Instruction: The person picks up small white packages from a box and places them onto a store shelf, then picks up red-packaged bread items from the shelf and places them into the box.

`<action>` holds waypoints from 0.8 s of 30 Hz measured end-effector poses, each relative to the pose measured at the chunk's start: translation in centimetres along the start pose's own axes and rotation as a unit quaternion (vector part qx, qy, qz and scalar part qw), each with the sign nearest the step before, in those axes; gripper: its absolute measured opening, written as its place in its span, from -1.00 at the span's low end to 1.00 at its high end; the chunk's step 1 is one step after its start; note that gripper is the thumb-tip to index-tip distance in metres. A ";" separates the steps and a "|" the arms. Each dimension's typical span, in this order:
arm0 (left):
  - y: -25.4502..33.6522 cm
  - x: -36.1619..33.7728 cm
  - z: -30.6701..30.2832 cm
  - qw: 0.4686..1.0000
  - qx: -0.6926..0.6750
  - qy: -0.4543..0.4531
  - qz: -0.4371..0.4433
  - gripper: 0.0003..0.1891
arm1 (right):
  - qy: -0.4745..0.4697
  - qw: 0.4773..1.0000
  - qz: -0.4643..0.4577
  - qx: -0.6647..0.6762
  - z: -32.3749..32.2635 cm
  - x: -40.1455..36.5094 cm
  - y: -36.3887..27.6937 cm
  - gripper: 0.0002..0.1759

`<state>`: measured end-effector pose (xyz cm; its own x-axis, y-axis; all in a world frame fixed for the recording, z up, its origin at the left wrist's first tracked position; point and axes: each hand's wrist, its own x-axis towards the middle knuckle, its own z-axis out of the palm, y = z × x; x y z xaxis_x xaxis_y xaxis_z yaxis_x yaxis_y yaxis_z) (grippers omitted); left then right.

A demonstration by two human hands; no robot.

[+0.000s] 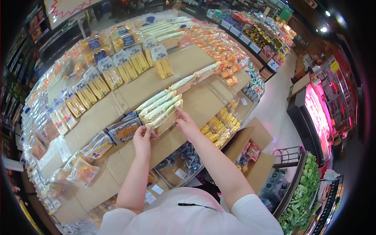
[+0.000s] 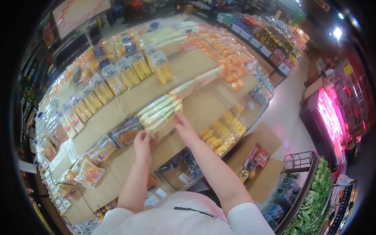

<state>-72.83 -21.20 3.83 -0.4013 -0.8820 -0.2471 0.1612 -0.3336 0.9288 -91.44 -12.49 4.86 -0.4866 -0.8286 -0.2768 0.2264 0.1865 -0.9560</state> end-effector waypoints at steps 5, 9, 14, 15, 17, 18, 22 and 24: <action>-0.6 0.2 -0.2 0.999 -0.034 0.023 -0.003 -0.83 | 0.036 0.999 -0.015 0.004 0.7 -0.3 0.1 -0.27; -1.5 0.0 0.0 0.997 -0.070 0.031 0.002 -0.85 | 0.049 0.998 -0.015 0.023 0.7 -0.3 0.0 -0.13; -1.4 -0.5 -0.2 0.996 -0.084 0.031 0.001 -0.80 | 0.029 0.999 -0.006 0.033 0.1 -0.5 -0.9 -0.07; -1.2 -0.9 0.0 0.995 -0.091 0.038 0.008 -0.77 | 0.027 0.999 -0.018 0.034 -0.1 -0.7 -0.7 -0.08; -0.8 -2.2 0.0 0.997 -0.060 0.049 0.018 -0.68 | 0.013 0.998 -0.057 0.039 -0.7 -1.7 0.6 -0.12; -0.4 -3.1 -0.3 0.998 -0.023 0.051 0.020 -0.63 | 0.005 0.996 -0.085 0.041 -1.0 -2.4 1.9 -0.15; -1.5 -6.1 -0.4 0.996 0.039 0.023 0.072 -0.47 | -0.039 0.989 -0.098 0.104 -2.8 -8.7 3.3 -0.33; -1.5 -8.7 0.7 0.996 0.066 -0.010 0.059 -0.49 | -0.106 0.977 -0.076 0.169 -4.6 -13.0 4.1 -0.49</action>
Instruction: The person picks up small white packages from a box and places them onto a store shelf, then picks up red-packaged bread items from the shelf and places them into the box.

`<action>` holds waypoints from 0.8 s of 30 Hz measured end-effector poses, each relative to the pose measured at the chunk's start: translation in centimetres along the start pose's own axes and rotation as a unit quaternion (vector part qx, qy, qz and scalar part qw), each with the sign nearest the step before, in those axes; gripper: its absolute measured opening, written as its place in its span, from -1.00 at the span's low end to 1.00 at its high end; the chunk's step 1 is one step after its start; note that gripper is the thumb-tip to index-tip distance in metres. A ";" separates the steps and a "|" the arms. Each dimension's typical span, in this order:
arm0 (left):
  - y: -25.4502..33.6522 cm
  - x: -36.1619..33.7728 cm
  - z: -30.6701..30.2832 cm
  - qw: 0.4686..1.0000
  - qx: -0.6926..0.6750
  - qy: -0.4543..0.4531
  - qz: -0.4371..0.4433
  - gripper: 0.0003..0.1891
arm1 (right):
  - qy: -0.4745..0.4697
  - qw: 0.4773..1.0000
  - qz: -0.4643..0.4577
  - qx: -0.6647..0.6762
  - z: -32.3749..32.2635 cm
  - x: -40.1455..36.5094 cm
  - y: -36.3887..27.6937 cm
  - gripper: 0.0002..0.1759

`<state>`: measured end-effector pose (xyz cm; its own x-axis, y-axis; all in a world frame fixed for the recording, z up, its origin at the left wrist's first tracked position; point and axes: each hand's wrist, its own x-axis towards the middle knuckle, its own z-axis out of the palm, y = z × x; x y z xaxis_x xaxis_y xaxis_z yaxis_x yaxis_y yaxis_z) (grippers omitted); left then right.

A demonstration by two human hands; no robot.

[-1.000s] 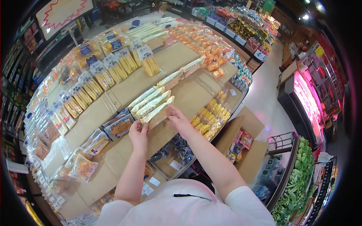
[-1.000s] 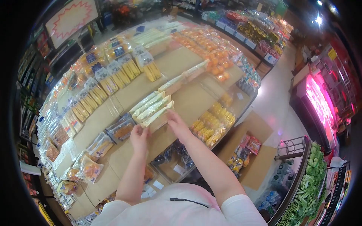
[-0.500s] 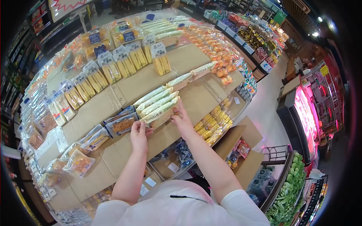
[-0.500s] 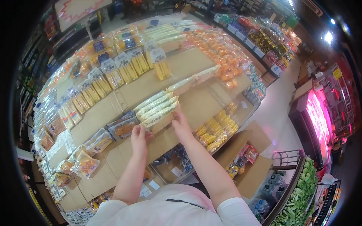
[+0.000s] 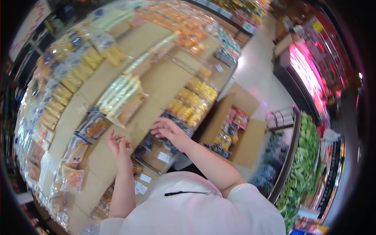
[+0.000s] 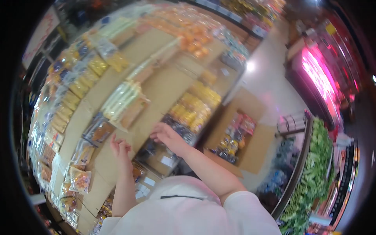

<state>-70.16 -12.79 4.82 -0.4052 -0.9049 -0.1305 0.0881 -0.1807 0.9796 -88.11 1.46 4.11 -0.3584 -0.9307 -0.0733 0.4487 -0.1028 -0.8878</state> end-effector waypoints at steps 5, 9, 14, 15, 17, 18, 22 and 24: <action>-0.4 -5.5 2.9 0.993 0.017 -0.115 0.017 -0.53 | 0.095 0.993 0.068 -0.021 -4.9 -12.9 2.0 -0.72; -1.3 -9.1 5.5 0.978 0.034 -0.204 -0.013 -0.63 | 0.291 0.953 0.079 0.022 -11.5 -21.7 3.3 -0.79; -3.8 -12.9 9.0 0.959 0.045 -0.275 -0.060 -0.75 | 0.511 0.847 0.129 0.071 -24.2 -30.3 7.3 -0.75; -4.4 -13.7 9.6 0.955 0.050 -0.284 -0.067 -0.77 | 0.544 0.823 0.141 0.088 -25.8 -31.0 7.3 -0.72; -4.7 -15.7 11.3 0.955 0.057 -0.278 -0.085 -0.82 | 0.562 0.804 0.160 0.105 -29.6 -32.3 8.5 -0.68; -4.7 -16.7 12.1 0.956 0.064 -0.273 -0.090 -0.83 | 0.571 0.795 0.168 0.116 -31.7 -32.8 9.5 -0.66; -5.0 -20.5 14.6 0.956 0.098 -0.256 -0.107 -0.85 | 0.590 0.768 0.197 0.152 -38.1 -33.0 13.6 -0.59; -5.2 -22.1 15.5 0.956 0.113 -0.246 -0.111 -0.85 | 0.553 0.781 0.276 0.092 -39.3 -32.5 13.9 -0.54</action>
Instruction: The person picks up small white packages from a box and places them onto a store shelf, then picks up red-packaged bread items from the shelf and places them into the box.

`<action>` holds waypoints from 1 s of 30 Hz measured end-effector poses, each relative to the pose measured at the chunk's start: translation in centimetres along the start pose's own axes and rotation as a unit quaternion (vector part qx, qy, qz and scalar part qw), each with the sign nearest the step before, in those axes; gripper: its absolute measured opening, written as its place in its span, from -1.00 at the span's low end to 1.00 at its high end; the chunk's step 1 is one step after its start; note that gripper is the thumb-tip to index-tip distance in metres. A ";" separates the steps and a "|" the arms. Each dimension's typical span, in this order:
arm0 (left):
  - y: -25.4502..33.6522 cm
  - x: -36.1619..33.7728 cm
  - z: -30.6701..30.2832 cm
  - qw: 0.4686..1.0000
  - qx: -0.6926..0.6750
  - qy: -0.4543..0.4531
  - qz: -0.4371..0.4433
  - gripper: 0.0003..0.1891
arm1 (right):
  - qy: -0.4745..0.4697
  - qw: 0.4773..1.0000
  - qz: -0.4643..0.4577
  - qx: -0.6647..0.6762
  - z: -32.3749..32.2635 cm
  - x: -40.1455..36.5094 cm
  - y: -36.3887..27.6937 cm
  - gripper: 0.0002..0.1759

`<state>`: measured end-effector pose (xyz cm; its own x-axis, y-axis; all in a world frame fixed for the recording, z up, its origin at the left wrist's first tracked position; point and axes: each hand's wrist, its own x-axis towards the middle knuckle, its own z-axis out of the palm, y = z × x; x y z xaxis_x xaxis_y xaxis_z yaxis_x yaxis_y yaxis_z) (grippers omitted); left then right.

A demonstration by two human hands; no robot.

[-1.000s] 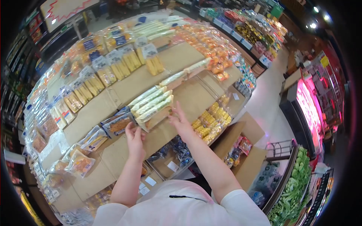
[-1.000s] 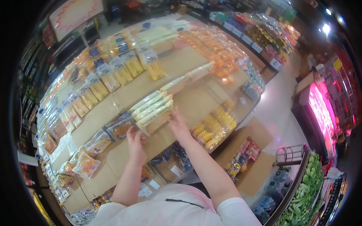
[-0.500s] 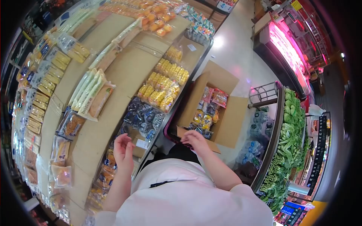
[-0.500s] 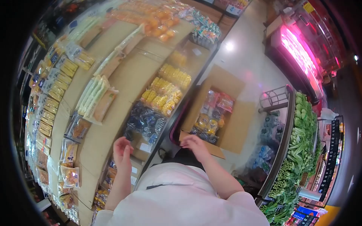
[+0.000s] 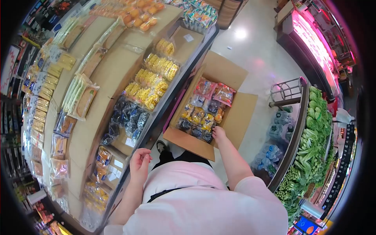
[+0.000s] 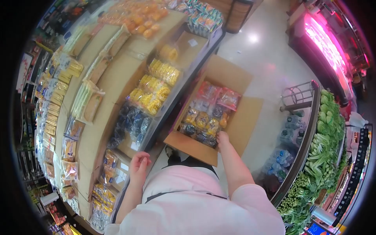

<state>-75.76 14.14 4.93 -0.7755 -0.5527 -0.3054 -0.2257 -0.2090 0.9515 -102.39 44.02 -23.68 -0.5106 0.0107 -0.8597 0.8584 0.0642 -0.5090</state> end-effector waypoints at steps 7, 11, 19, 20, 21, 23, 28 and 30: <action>-0.9 -4.2 2.7 0.996 0.008 0.077 -0.043 -0.87 | 0.012 0.812 -0.122 -0.570 2.7 0.3 1.5 -0.21; -1.0 -6.2 3.5 0.991 0.011 0.123 -0.048 -0.87 | -0.047 0.721 -0.121 -0.680 2.9 -0.6 0.8 0.05; -1.5 -8.9 3.9 0.982 -0.008 0.186 -0.031 -0.87 | -0.088 0.677 -0.181 -0.708 2.0 -1.5 -0.2 0.17; -1.5 -9.1 4.0 0.981 -0.002 0.189 -0.031 -0.87 | -0.092 0.676 -0.178 -0.710 2.0 -2.0 -0.5 0.12; -1.6 -9.3 4.2 0.981 -0.003 0.194 -0.031 -0.87 | -0.096 0.674 -0.175 -0.711 2.3 -3.0 -1.4 0.07; -1.8 -9.6 4.2 0.979 -0.003 0.202 -0.030 -0.87 | -0.111 0.653 -0.174 -0.729 2.7 -3.4 -2.6 -0.05; -2.7 -10.5 4.2 0.975 -0.021 0.218 -0.033 -0.87 | -0.201 0.643 -0.164 -0.721 3.5 -3.0 -6.0 -0.37; -3.4 -10.8 3.8 0.975 -0.025 0.219 -0.042 -0.86 | -0.235 0.681 -0.204 -0.663 4.2 -5.6 -8.3 -0.40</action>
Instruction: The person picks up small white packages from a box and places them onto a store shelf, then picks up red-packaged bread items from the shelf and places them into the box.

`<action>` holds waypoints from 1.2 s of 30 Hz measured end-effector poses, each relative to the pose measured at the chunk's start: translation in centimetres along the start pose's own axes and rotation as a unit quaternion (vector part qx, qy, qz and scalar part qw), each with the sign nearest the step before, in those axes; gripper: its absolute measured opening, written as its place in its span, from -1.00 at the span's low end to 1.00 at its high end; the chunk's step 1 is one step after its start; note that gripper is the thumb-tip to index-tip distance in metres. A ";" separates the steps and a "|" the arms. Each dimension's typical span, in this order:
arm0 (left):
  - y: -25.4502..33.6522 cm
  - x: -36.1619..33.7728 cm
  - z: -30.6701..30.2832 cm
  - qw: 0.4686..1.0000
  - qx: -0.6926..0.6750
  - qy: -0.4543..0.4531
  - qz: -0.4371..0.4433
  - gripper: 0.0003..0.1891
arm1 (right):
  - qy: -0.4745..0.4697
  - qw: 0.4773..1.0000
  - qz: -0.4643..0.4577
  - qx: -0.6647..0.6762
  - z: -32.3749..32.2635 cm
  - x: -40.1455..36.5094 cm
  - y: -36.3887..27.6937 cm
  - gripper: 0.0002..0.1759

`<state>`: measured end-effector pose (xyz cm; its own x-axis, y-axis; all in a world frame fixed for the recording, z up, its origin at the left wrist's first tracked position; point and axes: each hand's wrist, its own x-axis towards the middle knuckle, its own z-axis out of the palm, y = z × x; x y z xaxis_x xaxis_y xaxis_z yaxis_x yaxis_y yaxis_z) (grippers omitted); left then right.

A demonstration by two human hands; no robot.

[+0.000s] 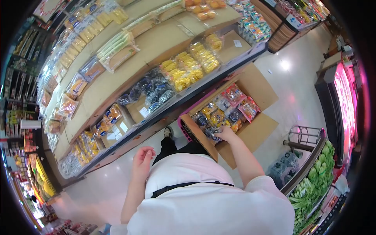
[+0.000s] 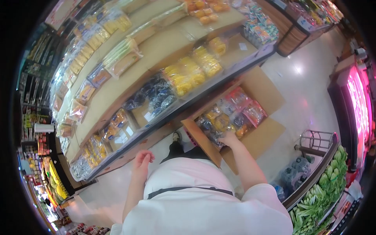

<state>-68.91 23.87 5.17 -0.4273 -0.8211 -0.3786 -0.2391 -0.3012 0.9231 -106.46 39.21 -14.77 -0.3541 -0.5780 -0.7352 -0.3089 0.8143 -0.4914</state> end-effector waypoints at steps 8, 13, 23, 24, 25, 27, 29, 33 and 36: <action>-0.2 1.7 1.5 0.996 0.074 -0.047 0.029 -0.69 | -0.011 0.882 -0.234 0.409 -2.2 -5.8 -11.2 -0.53; 3.3 2.6 4.1 0.992 0.042 -0.116 0.009 -0.40 | -0.202 0.845 -0.268 0.417 2.2 -10.3 -18.2 -0.49; 1.9 6.8 0.1 0.995 0.091 0.027 0.000 -0.51 | -0.151 0.912 -0.217 0.315 3.2 -9.6 -15.9 -0.65; 1.2 8.1 -1.1 0.987 0.151 0.055 0.029 -0.50 | -0.155 0.904 -0.192 0.350 3.4 -8.9 -14.1 -0.69; -0.8 10.1 -2.8 0.973 0.206 0.083 0.061 -0.47 | -0.132 0.908 -0.169 0.360 3.2 -8.9 -13.0 -0.73; -1.5 13.1 -4.9 0.940 0.304 0.129 0.082 -0.43 | -0.084 0.914 -0.119 0.379 3.0 -9.2 -10.9 -0.79; -0.8 16.1 -6.0 0.906 0.387 0.152 0.078 -0.45 | -0.035 0.920 -0.095 0.378 3.5 -8.6 -7.9 -0.80; -2.8 22.6 -7.5 0.865 0.467 0.149 0.101 -0.49 | 0.033 0.914 -0.031 0.403 3.3 -9.3 -4.9 -0.80; -3.5 25.5 -7.4 0.858 0.479 0.146 0.114 -0.49 | 0.073 0.909 0.016 0.411 3.6 -9.8 -2.7 -0.79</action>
<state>-72.50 0.41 -7.24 -0.3548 -0.9343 -0.0345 -0.8451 0.3047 0.4392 -98.98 42.88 -7.95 -0.4828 -0.5059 -0.7149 0.4459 0.5605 -0.6978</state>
